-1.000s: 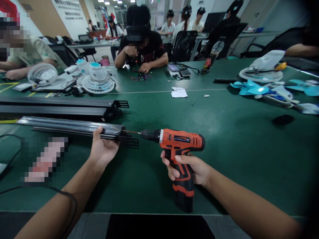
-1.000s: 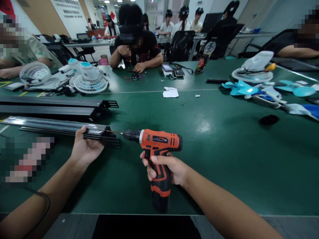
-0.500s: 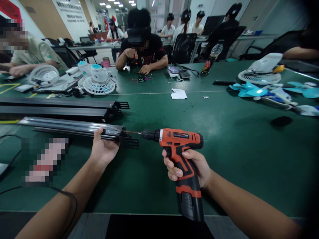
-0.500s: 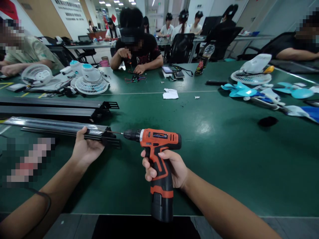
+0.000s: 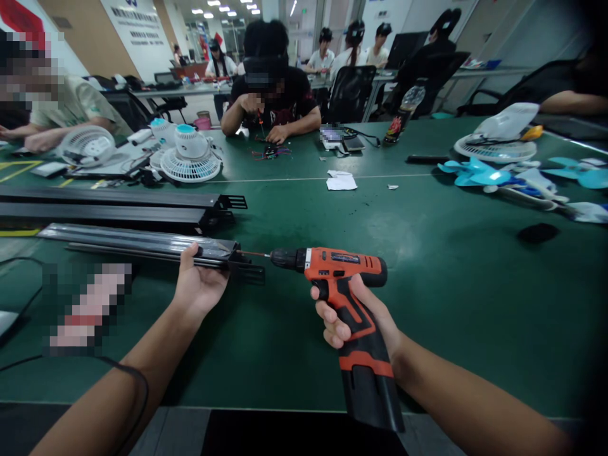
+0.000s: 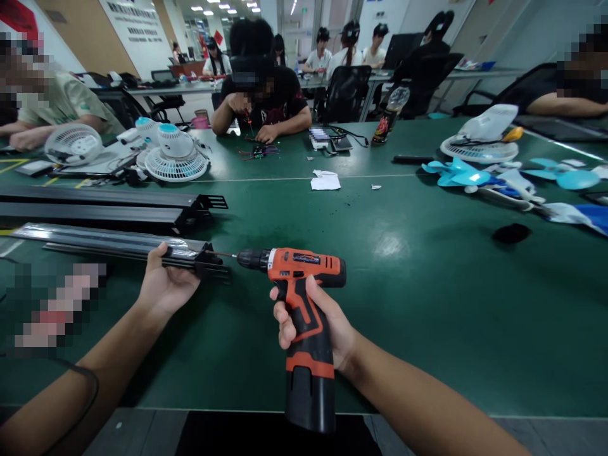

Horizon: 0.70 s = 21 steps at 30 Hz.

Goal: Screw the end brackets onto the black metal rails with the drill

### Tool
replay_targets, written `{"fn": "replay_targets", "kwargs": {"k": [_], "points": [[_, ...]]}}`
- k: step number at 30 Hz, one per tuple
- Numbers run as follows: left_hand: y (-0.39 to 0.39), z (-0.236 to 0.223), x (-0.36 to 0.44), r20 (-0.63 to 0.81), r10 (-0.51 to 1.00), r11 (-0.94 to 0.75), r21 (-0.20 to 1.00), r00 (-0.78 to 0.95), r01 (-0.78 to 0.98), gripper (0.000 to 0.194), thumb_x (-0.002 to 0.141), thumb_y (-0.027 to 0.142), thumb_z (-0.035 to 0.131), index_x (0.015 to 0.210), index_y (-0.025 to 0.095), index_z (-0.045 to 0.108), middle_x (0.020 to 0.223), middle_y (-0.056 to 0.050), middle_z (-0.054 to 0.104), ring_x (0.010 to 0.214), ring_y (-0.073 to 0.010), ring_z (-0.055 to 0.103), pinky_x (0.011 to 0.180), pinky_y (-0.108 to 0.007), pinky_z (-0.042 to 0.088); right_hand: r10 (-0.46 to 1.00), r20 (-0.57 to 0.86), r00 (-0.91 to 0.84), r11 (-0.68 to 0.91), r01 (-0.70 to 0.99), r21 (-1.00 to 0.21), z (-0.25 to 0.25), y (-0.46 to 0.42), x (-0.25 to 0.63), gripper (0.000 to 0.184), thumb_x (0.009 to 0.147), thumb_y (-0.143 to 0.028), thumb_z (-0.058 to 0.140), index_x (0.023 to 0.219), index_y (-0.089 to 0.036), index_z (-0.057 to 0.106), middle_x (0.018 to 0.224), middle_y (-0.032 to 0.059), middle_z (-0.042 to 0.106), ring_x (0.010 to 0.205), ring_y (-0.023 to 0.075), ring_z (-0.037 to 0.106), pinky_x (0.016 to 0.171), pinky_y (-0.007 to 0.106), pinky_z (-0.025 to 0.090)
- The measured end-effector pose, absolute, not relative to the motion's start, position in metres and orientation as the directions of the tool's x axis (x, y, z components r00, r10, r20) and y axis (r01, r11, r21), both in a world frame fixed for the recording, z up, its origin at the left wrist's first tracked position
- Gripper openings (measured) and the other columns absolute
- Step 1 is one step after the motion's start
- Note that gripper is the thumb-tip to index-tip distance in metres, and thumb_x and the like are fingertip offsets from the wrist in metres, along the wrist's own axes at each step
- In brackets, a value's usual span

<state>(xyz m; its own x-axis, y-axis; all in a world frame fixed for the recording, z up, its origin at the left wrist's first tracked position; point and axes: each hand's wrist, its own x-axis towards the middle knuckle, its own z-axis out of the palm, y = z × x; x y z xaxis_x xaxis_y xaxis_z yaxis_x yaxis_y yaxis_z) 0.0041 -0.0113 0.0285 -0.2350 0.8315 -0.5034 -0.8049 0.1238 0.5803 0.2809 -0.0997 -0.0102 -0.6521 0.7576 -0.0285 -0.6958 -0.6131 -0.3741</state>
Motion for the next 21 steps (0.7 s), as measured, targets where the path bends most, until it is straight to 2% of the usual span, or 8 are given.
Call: {"fn": "replay_targets", "kwargs": {"k": [5,10,17,21], "points": [[-0.012,0.030,0.005,-0.481,0.846,0.119,0.591,-0.230,-0.798,0.024,0.104,0.031,0.049,0.100,0.015,0.066,0.085,-0.006,0.078,0.073,-0.0211,0.077,0.064,-0.030,0.065,0.763,-0.052,-0.644,-0.617,-0.703,-0.353,-0.007,-0.099,0.279,0.047,0.096,-0.053,0.075,0.111,-0.008,0.072,0.079,0.0012,0.073,0.055,0.0076,0.066,0.060,0.020,0.060],[-0.013,0.031,0.005,-0.505,0.837,0.145,0.575,-0.210,-0.805,0.027,0.107,0.031,0.044,0.100,0.015,0.065,0.079,-0.006,0.076,0.067,-0.0196,0.076,0.061,-0.028,0.065,0.770,-0.082,-0.632,-0.616,-0.705,-0.351,-0.006,-0.100,0.278,0.047,0.097,-0.051,0.074,0.109,-0.006,0.073,0.080,0.0022,0.074,0.053,0.0074,0.066,0.058,0.020,0.059],[-0.009,0.021,0.000,-0.475,0.854,0.112,0.571,-0.215,-0.813,0.021,0.102,0.033,0.051,0.113,0.026,0.068,0.092,-0.006,0.078,0.080,-0.0239,0.078,0.066,-0.034,0.067,0.770,-0.077,-0.633,-0.611,-0.697,-0.375,-0.006,-0.103,0.277,0.048,0.097,-0.055,0.073,0.109,-0.008,0.073,0.086,0.0048,0.076,0.053,0.0072,0.066,0.058,0.020,0.058],[-0.009,0.021,0.000,-0.483,0.848,0.112,0.567,-0.219,-0.816,0.023,0.102,0.032,0.052,0.115,0.025,0.069,0.091,-0.007,0.078,0.080,-0.0239,0.078,0.065,-0.034,0.067,0.774,-0.084,-0.627,-0.604,-0.692,-0.396,-0.006,-0.103,0.277,0.048,0.098,-0.056,0.071,0.108,-0.009,0.073,0.085,0.0042,0.076,0.052,0.0069,0.064,0.058,0.020,0.057]]}}
